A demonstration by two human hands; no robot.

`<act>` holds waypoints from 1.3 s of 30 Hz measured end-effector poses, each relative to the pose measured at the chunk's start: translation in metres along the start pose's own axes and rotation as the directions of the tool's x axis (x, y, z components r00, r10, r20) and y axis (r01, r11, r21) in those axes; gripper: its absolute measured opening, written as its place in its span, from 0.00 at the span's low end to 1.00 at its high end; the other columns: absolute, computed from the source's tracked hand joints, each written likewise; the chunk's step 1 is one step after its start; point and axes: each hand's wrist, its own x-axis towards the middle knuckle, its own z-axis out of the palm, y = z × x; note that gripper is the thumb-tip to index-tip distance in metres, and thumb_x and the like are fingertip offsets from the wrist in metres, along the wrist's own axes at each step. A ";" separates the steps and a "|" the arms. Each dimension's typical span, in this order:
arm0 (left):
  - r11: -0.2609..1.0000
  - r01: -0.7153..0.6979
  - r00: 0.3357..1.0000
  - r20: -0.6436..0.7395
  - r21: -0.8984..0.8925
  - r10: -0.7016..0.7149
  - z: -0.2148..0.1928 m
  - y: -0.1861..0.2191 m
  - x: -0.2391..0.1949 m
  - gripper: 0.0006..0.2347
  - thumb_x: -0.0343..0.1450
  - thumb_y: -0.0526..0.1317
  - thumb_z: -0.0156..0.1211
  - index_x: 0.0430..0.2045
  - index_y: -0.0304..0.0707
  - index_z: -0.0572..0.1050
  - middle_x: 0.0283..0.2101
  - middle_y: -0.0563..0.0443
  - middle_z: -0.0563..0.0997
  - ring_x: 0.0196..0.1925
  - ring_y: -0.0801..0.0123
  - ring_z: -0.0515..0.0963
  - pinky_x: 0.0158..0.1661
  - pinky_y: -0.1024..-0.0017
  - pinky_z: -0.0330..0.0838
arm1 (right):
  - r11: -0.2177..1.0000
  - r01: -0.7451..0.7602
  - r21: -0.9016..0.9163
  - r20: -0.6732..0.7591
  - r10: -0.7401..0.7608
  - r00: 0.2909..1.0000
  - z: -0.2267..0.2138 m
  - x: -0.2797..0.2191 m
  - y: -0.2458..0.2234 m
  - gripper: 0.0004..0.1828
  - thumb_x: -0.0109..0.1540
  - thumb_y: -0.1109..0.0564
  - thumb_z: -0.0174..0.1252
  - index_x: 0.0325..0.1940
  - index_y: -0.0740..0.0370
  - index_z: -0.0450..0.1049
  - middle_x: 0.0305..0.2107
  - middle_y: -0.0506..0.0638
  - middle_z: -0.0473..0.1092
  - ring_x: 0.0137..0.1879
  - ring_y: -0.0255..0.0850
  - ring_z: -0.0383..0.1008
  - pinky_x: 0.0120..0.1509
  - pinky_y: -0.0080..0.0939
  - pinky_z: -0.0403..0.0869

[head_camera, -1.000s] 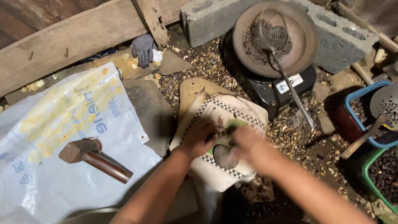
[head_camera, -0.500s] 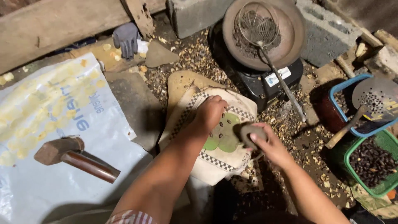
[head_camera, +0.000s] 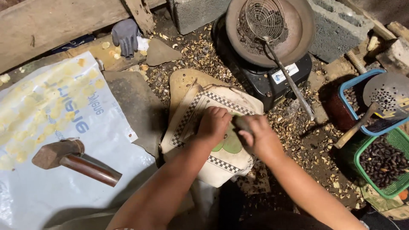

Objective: The person uses a hammer to crush yellow corn kernels on a white plastic sheet. They then transfer the crushed kernels to a small patterned tray and use a stone to grind them into a finer texture. The person also uses a metal strainer to stir dark contents in a pot on a portable stove.

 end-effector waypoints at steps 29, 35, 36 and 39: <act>0.984 0.174 0.977 0.129 -0.019 -0.171 -0.069 -0.004 0.001 0.11 0.62 0.36 0.66 0.35 0.41 0.73 0.34 0.47 0.73 0.39 0.49 0.76 0.41 0.55 0.70 | 0.988 -0.133 -0.076 0.052 0.137 0.989 -0.007 0.071 -0.021 0.25 0.69 0.43 0.51 0.68 0.52 0.60 0.50 0.65 0.65 0.51 0.73 0.75 0.54 0.68 0.77; 0.979 0.202 0.978 0.057 -0.015 -0.201 -0.048 0.004 -0.006 0.12 0.58 0.43 0.73 0.31 0.53 0.77 0.39 0.56 0.73 0.46 0.57 0.76 0.47 0.58 0.69 | 0.931 -0.360 0.057 0.082 0.355 0.931 0.017 0.074 0.022 0.26 0.68 0.40 0.50 0.64 0.54 0.60 0.50 0.69 0.68 0.57 0.71 0.73 0.60 0.68 0.73; 0.977 0.215 0.976 0.045 0.012 -0.215 -0.047 0.005 -0.006 0.12 0.57 0.45 0.74 0.30 0.56 0.78 0.40 0.57 0.73 0.47 0.58 0.75 0.48 0.58 0.69 | 0.931 -0.363 0.039 0.085 0.359 0.930 0.018 0.077 0.025 0.26 0.68 0.38 0.50 0.64 0.54 0.60 0.51 0.69 0.69 0.58 0.69 0.73 0.61 0.67 0.73; 0.976 0.215 0.976 0.034 0.018 -0.216 -0.047 0.004 -0.010 0.12 0.56 0.46 0.75 0.30 0.56 0.79 0.40 0.56 0.74 0.47 0.58 0.76 0.49 0.58 0.69 | 0.939 -0.337 -0.068 0.098 0.342 0.934 0.012 0.070 0.004 0.25 0.68 0.39 0.50 0.62 0.58 0.61 0.50 0.70 0.69 0.56 0.70 0.74 0.59 0.67 0.74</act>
